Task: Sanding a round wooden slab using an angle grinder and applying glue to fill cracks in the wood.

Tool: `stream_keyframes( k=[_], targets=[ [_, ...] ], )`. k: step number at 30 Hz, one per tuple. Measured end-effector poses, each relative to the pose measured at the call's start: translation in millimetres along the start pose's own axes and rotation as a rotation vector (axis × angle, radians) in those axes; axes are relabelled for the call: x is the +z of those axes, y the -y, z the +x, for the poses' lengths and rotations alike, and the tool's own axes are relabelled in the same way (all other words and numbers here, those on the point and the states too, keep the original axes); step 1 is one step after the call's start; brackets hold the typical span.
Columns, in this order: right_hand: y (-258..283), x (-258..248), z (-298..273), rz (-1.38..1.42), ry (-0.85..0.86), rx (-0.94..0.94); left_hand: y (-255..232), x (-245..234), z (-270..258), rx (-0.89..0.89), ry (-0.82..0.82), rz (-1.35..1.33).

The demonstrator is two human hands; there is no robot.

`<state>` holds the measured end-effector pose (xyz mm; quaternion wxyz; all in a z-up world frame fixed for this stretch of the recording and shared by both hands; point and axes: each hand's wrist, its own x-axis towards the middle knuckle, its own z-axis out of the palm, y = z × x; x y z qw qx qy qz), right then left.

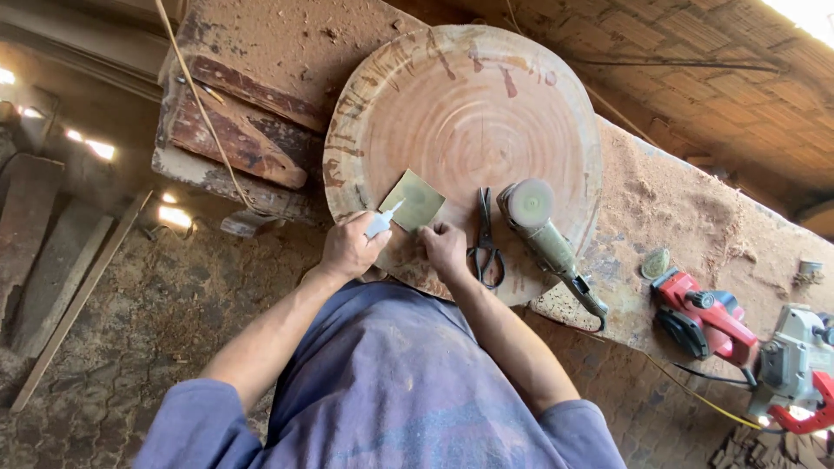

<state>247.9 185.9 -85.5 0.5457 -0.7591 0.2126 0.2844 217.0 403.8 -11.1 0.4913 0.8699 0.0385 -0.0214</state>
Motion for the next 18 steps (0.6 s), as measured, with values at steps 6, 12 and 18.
stream_keyframes(
  k=[6,12,18],
  targets=[
    [9,-6,-7,0.175,0.033,0.105,1,35,21,0.015,0.081,0.134],
    [6,-8,-6,0.22,0.079,0.116,-4,48,42,-0.078,0.046,0.261],
    [5,-9,-10,0.219,0.063,0.099,-20,39,25,-0.299,0.307,0.319]
  ],
)
